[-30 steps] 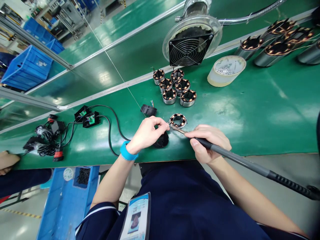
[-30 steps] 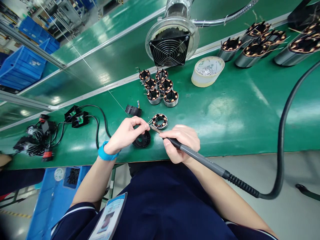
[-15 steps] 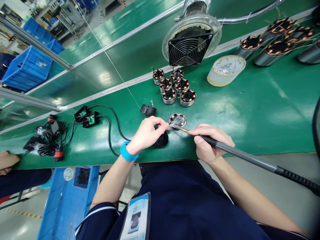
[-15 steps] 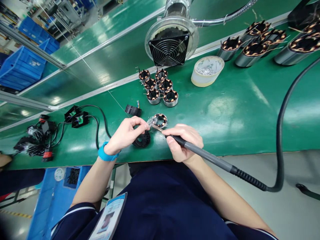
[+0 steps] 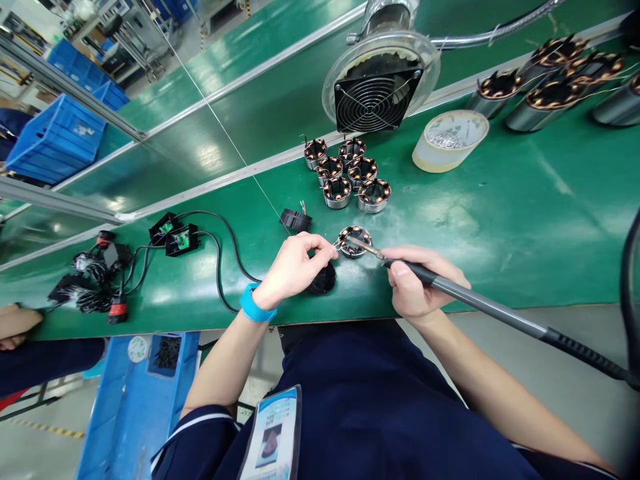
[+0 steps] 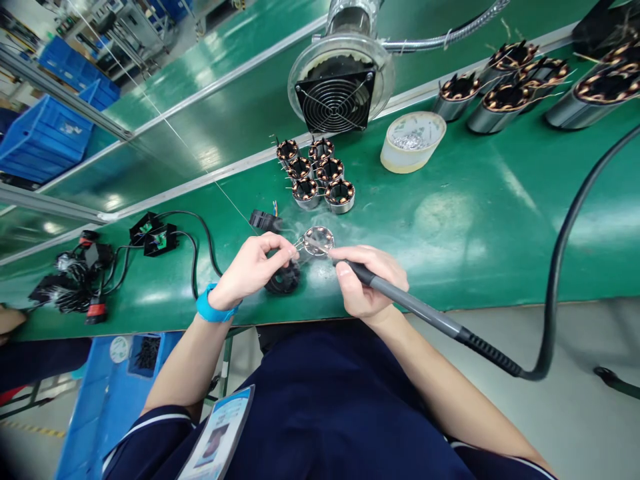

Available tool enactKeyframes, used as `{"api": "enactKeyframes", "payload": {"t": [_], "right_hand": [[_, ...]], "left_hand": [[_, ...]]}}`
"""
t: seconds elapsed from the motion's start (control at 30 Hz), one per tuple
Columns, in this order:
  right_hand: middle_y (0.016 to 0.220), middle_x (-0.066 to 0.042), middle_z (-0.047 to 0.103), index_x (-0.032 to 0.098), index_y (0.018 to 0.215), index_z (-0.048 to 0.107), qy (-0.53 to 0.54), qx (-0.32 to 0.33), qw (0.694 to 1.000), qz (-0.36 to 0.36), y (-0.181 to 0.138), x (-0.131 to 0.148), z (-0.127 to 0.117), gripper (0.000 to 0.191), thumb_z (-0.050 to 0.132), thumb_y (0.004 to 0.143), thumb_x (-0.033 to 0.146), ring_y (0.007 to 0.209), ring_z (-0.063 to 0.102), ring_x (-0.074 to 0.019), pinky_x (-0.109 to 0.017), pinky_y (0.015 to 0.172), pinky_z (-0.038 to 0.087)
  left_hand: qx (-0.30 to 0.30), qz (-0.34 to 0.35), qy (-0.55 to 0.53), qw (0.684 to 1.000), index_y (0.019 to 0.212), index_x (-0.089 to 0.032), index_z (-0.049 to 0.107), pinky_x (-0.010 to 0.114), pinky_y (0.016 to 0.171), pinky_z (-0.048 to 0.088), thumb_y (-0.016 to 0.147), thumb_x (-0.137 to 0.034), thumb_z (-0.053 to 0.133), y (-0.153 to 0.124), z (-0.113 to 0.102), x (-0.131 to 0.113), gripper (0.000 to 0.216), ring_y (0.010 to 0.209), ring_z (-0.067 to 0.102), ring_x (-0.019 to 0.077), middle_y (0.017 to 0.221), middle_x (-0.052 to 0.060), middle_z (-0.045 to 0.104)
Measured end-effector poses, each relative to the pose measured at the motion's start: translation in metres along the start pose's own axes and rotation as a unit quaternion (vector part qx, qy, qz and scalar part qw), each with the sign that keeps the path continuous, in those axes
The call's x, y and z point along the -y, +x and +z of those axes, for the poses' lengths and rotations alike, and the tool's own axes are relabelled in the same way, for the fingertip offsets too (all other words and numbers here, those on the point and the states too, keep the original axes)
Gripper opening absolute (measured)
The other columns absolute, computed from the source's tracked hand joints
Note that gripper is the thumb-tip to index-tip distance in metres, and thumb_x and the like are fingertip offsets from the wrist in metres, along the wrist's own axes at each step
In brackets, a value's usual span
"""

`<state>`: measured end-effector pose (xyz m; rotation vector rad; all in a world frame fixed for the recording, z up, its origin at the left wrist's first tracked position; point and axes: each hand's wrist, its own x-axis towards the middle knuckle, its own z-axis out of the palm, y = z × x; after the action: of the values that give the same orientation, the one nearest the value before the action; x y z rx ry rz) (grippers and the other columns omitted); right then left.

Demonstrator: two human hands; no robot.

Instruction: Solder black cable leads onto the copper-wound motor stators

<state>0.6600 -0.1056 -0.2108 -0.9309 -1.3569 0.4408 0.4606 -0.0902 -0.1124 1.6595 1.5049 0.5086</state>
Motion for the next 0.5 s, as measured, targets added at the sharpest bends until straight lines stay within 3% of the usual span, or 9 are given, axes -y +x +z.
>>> {"api": "enactKeyframes", "payload": {"t": [0.13,0.27,0.4,0.5], "right_hand": [[0.079,-0.004,0.072,0.027,0.115,0.072,-0.027,0.001,1.0,0.006,0.001,0.002,0.002,0.022,0.061,0.097,0.033,0.064,0.07,-0.0223,-0.038,0.062,0.059],[0.084,-0.002,0.074,0.029,0.124,0.07,-0.051,0.008,0.998,-0.033,0.011,0.009,0.007,0.028,0.063,0.097,0.022,0.059,0.066,-0.0185,-0.035,0.059,0.057],[0.08,0.0,0.07,0.029,0.118,0.07,-0.064,0.021,0.996,-0.067,0.023,0.014,0.012,0.032,0.062,0.095,0.008,0.056,0.056,-0.0148,-0.031,0.055,0.05],[0.079,-0.001,0.064,0.028,0.114,0.07,-0.074,0.03,0.994,-0.068,0.026,0.015,0.013,0.031,0.063,0.093,0.006,0.066,0.057,-0.0169,-0.032,0.062,0.052]], "left_hand": [[0.002,0.0,0.0,1.0,0.082,-0.016,0.074,0.027,0.069,0.042,0.095,-0.029,0.059,0.0,0.0,0.0,0.024,0.082,0.06,0.0169,0.081,0.003,0.073],[0.002,-0.001,-0.002,1.0,0.082,-0.016,0.074,0.027,0.069,0.042,0.095,-0.03,0.058,0.0,0.0,0.001,0.024,0.081,0.06,0.0166,0.083,0.003,0.073],[0.001,-0.003,-0.008,1.0,0.083,-0.016,0.074,0.026,0.069,0.042,0.095,-0.031,0.058,0.0,0.0,0.001,0.025,0.083,0.06,0.0172,0.08,0.003,0.072],[0.002,-0.002,-0.008,1.0,0.081,-0.016,0.074,0.027,0.07,0.042,0.095,-0.031,0.058,0.0,0.0,0.001,0.026,0.085,0.061,0.0183,0.077,0.003,0.071]]}}
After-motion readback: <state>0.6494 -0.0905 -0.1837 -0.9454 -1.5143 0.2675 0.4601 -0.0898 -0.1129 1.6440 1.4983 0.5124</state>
